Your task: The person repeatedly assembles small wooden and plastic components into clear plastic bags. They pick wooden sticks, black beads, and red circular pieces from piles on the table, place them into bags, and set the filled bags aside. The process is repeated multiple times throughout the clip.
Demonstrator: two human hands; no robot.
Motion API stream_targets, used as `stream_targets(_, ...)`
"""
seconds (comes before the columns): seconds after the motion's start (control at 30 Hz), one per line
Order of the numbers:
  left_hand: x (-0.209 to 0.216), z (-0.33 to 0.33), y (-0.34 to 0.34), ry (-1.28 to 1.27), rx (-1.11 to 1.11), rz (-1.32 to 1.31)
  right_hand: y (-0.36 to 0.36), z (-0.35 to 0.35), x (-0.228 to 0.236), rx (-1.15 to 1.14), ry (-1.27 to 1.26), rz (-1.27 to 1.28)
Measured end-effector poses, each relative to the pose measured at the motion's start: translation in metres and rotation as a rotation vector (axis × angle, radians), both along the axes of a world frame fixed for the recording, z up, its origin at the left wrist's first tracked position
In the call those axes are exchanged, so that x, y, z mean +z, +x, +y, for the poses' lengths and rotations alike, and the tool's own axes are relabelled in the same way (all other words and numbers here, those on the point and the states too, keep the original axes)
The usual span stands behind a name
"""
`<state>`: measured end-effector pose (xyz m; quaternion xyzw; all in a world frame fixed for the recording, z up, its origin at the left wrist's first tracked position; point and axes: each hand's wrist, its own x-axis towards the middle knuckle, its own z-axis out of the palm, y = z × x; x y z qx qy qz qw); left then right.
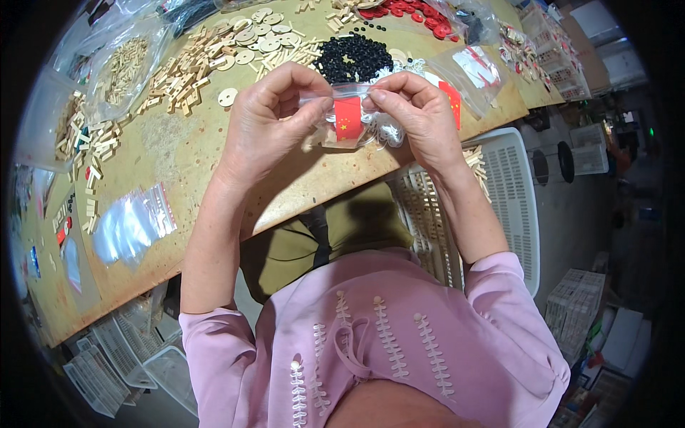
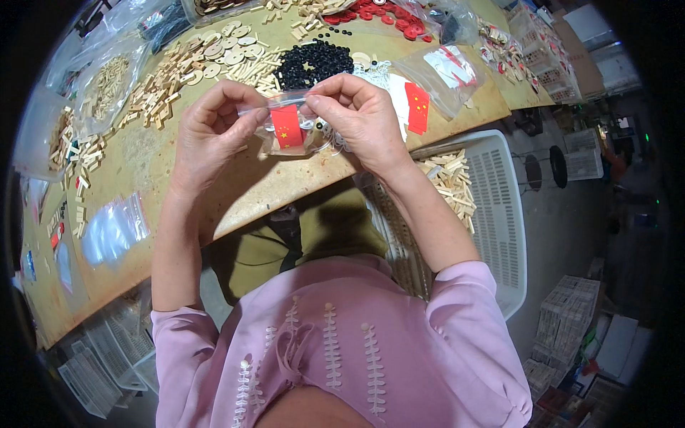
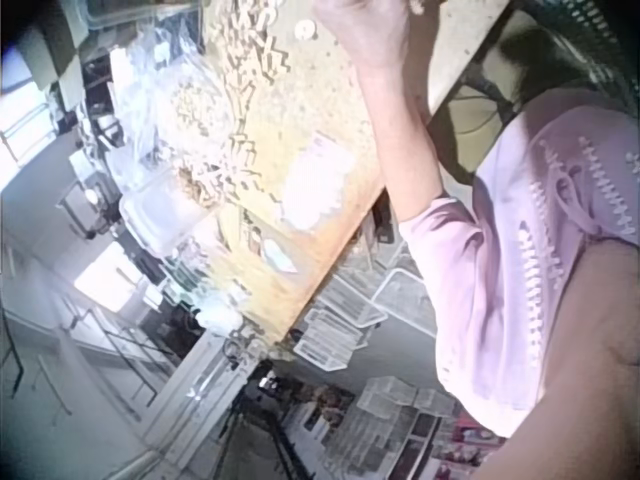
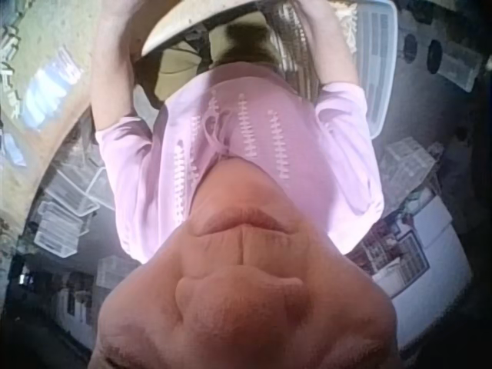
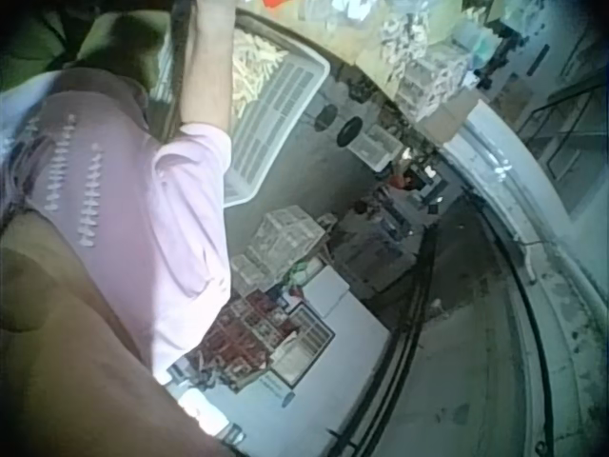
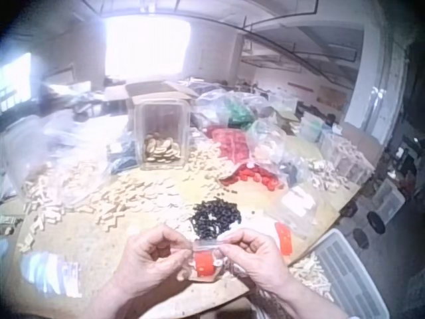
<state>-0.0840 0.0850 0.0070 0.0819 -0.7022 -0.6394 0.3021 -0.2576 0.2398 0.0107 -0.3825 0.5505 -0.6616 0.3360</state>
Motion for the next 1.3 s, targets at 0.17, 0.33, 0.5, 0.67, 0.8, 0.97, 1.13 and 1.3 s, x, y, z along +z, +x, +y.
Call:
stream_targets(0.17, 0.001, 0.003, -0.001, -0.032, 0.002, -0.093, 0.024, -0.005, 0.009, -0.086, 0.033, 0.179)
stream_targets(0.33, -0.004, -0.003, 0.000, -0.204, 0.050, -0.060, 0.043, -0.013, 0.017, -0.123, 0.096, 0.489)
stream_targets(0.5, 0.001, -0.002, 0.001, -0.373, 0.062, -0.053, 0.033, -0.010, 0.020, -0.020, 0.163, 0.374)
stream_targets(0.67, 0.002, 0.001, 0.000, -0.472, 0.017, -0.026, 0.032, 0.000, 0.025, 0.037, 0.183, 0.322)
stream_targets(0.8, 0.004, -0.005, 0.006, -0.409, -0.065, -0.038, 0.013, 0.014, 0.025, -0.024, 0.103, 0.149)
stream_targets(0.97, 0.005, -0.008, 0.008, -0.128, -0.106, -0.096, -0.014, 0.032, 0.009, -0.081, -0.019, -0.139)
stream_targets(1.13, -0.011, -0.028, 0.005, 0.097, -0.108, 0.018, -0.040, 0.045, -0.010, -0.028, -0.171, -0.707)
stream_targets(1.3, -0.017, -0.028, -0.003, 0.109, -0.094, 0.001, -0.048, 0.063, -0.023, -0.233, -0.145, -0.962)
